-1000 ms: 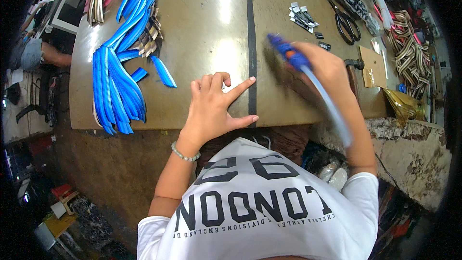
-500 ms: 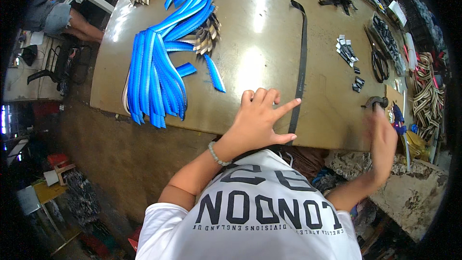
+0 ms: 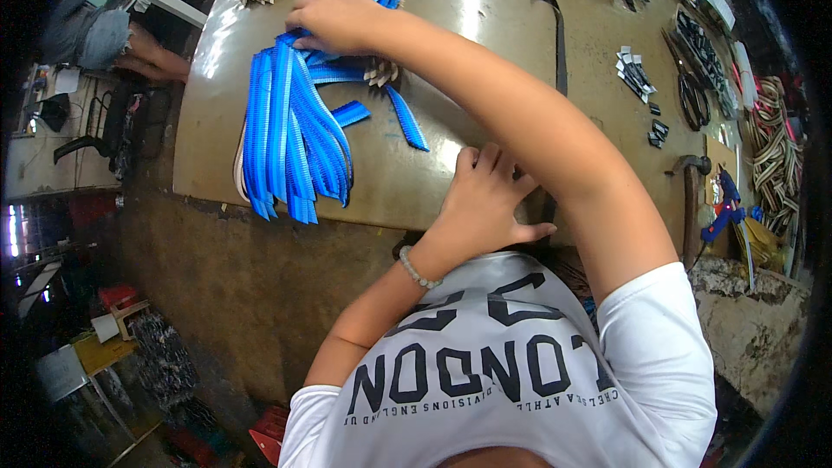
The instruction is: The person assembles a strap by attaching blue ribbons to a black strap using a hot glue gun and metal clips. They repeatedly apply glue, position the ribbons, and secure them with clips while working at a cluttered table.
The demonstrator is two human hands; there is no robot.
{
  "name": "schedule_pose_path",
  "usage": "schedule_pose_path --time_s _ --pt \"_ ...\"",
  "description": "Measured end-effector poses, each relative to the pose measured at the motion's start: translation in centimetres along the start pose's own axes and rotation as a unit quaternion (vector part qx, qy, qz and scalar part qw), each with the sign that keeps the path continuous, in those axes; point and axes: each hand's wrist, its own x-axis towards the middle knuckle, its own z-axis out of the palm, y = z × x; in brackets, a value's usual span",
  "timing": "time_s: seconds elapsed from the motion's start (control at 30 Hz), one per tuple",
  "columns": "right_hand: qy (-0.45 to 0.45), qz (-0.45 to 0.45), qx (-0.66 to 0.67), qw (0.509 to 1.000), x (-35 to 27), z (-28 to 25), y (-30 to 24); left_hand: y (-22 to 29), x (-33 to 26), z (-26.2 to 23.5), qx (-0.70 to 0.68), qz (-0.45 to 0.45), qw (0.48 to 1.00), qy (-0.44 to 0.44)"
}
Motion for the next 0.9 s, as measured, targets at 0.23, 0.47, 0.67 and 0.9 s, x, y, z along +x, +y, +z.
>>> schedule_pose_path --time_s 0.23,0.47,0.67,0.9 --pt "0.230 -0.123 0.382 0.887 -11.5 -13.7 -2.4 0.5 0.5 -1.2 -0.018 -0.019 0.998 -0.059" --pt "0.109 0.475 0.333 0.807 -27.6 -11.4 -2.8 1.0 0.9 -1.5 0.016 -0.015 0.998 -0.058" --pt "0.251 0.506 0.220 0.796 -31.5 -4.9 -4.0 1.1 1.1 -1.4 0.007 -0.035 0.995 -0.095" --pt "0.267 0.463 0.147 0.832 -31.5 -5.0 -4.2 1.3 1.3 -1.8 0.011 -0.033 0.995 -0.090"
